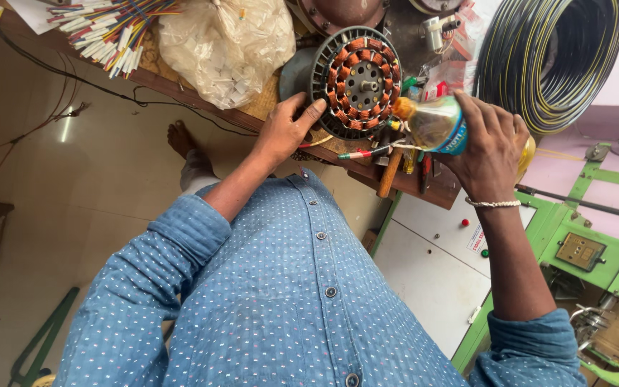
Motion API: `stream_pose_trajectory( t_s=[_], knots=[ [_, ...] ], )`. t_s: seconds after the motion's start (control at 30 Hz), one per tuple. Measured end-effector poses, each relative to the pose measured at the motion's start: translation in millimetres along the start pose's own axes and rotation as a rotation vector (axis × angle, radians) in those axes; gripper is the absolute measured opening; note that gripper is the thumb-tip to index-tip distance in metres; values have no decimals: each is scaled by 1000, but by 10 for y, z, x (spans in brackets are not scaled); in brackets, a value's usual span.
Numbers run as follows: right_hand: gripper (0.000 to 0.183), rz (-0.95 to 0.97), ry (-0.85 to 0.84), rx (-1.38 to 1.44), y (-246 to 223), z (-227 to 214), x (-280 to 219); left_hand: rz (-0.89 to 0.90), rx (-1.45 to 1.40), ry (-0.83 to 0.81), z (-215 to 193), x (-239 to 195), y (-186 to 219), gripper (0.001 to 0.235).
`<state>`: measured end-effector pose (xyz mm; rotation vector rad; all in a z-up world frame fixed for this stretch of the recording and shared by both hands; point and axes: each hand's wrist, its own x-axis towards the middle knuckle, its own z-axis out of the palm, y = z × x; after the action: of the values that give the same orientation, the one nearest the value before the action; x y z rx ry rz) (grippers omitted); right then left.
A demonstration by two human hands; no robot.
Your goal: The person pours a yellow liquid from a plastic bottle onto the copper windings of a motor stator. After pouring, the person uses a green screwdriver to adjust or inspect the windings.
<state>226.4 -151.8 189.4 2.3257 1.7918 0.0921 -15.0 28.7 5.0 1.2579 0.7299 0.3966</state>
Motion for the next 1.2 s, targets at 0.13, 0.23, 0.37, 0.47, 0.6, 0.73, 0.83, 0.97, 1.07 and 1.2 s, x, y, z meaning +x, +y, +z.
stream_pose_trajectory(
  t_s=[0.13,0.23,0.37,0.47,0.6,0.73,0.83,0.97,1.07,1.2],
  knots=[
    [101,47,71,48,141,65,49,60,-6,28,20,-2,-13,48],
    [97,1,140,30,223,71,189,52,-10,32,34,17,-37,48],
    [94,-111,188,2,266,50,486,119,-26,51,68,17,-106,48],
    [87,-179,230,-30,187,-24,709,89,-21,55,58,45,-106,50],
    [76,-273,232,3,11,-179,953,88,5,69,61,41,-104,52],
    [67,-334,212,-133,-114,-291,1105,45,45,68,85,65,-179,54],
    [71,-384,201,-166,-169,-334,1169,34,29,57,108,83,-267,56],
    [75,-418,187,-168,-237,-364,1261,172,51,134,123,112,-311,66],
    [78,-422,155,-157,-260,-398,1302,71,44,74,120,111,-296,65],
    [78,-431,136,-146,-258,-439,1328,69,55,63,95,108,-246,63]
  ],
)
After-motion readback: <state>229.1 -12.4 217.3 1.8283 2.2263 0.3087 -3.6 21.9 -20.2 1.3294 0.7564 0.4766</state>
